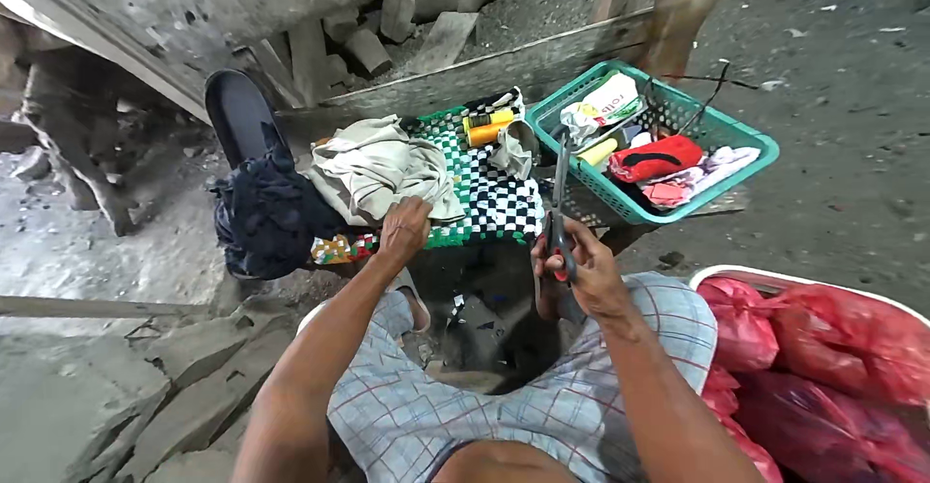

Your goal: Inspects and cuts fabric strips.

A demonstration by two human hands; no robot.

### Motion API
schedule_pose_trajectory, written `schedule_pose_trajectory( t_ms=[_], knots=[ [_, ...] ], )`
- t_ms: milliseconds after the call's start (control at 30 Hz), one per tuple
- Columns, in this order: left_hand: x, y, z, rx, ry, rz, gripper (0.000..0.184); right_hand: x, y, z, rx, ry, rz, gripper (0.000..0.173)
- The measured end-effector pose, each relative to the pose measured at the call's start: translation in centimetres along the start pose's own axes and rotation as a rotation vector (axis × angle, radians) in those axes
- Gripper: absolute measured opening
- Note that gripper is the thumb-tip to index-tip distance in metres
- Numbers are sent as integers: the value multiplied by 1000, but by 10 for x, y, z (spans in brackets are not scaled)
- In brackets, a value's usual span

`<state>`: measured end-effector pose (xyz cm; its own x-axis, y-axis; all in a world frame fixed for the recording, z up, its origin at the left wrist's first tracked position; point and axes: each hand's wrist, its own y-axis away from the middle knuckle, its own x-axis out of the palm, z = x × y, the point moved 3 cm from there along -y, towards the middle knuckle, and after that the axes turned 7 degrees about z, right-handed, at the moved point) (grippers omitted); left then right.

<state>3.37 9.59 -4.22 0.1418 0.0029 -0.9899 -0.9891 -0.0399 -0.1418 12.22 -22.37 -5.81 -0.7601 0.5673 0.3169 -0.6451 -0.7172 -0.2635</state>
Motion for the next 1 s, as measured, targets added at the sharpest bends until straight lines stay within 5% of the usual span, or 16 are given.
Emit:
schedule_pose_trajectory(
  t_ms=[167, 300, 367, 500, 600, 733, 867, 1000],
  knots=[
    [-101, -43, 2, -254, 450, -181, 28, -1, 3, 0, 61, 94, -16, 71],
    [-189, -60, -5, -130, 559, -460, 21, 2, 1, -1, 69, 41, 32, 71],
    [-198, -53, -21, -80, 611, -426, 19, 3, -1, -1, 53, 30, 51, 71],
    [-119, -3, -65, -260, 632, -89, 22, 3, 3, 3, 71, 109, 32, 70],
    [-34, 17, -53, -408, 733, 36, 19, 3, 6, -4, 68, 40, 74, 65],
    [-17, 24, -40, -480, 875, 26, 16, 8, 8, -10, 193, 59, 154, 72],
    [-13, 23, -48, -366, 914, 68, 34, 14, 9, -12, 298, 211, 252, 81],
    [8, 26, -69, -44, 483, -5, 43, 18, 10, -13, 252, 299, 258, 83]
  ],
)
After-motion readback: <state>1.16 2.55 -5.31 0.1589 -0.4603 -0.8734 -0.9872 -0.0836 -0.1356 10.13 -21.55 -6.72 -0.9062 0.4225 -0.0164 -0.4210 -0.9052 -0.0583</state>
